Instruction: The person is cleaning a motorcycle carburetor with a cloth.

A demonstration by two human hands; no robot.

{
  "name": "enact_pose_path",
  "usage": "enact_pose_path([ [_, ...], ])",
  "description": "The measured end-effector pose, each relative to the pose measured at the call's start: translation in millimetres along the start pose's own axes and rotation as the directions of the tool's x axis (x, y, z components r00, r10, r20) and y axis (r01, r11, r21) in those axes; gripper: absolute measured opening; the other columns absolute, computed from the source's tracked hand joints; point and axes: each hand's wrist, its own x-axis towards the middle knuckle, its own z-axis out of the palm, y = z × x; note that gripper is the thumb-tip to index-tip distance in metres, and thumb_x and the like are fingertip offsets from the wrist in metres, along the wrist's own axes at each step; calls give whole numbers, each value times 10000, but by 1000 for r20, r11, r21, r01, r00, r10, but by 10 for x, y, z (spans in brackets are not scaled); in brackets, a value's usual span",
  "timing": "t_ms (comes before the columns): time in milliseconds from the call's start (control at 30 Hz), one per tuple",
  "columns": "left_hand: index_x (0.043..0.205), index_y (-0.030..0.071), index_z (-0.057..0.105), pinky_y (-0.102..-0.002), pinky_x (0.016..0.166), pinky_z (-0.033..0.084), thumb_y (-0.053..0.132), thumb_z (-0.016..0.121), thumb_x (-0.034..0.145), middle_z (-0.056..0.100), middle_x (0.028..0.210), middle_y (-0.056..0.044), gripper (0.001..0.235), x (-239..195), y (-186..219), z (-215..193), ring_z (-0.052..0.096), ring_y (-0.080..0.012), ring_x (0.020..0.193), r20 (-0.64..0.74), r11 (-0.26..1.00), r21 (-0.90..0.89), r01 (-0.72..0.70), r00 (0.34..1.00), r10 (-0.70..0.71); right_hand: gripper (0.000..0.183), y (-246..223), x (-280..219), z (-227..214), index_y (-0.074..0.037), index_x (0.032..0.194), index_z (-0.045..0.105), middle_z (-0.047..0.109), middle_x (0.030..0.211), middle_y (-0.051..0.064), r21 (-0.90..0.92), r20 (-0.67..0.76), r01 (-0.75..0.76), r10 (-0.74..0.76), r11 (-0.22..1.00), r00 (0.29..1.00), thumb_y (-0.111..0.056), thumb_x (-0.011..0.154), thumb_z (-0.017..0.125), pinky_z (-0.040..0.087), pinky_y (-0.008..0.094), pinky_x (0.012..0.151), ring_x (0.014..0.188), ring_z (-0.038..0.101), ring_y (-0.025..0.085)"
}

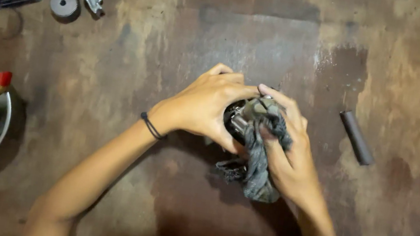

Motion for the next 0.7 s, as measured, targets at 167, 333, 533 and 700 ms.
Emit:
enact_pose_path([
  [167,1258,75,664,-425,999,401,552,883,540,657,914,-107,889,-8,40,-33,623,-278,930,5,999,-8,44,999,-44,276,107,65,155,-4,1243,648,625,1279,139,151,-134,-60,81,987,988,-166,1052,532,451,380,1086,1204,584,240],
  [333,1398,116,650,-434,1003,385,563,884,569,652,958,-129,971,50,9,-24,603,-303,970,-2,1000,6,-24,1000,24,365,326,-147,499,6,1391,493,620,1303,220,482,-474,39,223,875,852,-193,1087,478,454,379,1133,1216,590,247],
  [533,1277,121,684,-428,963,417,570,879,509,668,1039,-118,910,47,-19,-35,579,-323,1046,74,998,19,67,995,-68,562,280,-679,644,45,1559,250,178,1632,297,-242,-361,117,-202,963,910,-49,1022,386,250,478,1252,1510,269,447],
  [700,1288,117,701,-447,920,426,575,885,500,681,1047,-128,930,91,-36,-30,566,-359,1053,75,994,35,105,991,-108,683,242,-1122,641,18,1427,529,569,1379,250,-333,-329,-137,21,933,944,61,767,702,502,399,1031,1250,609,412],
])
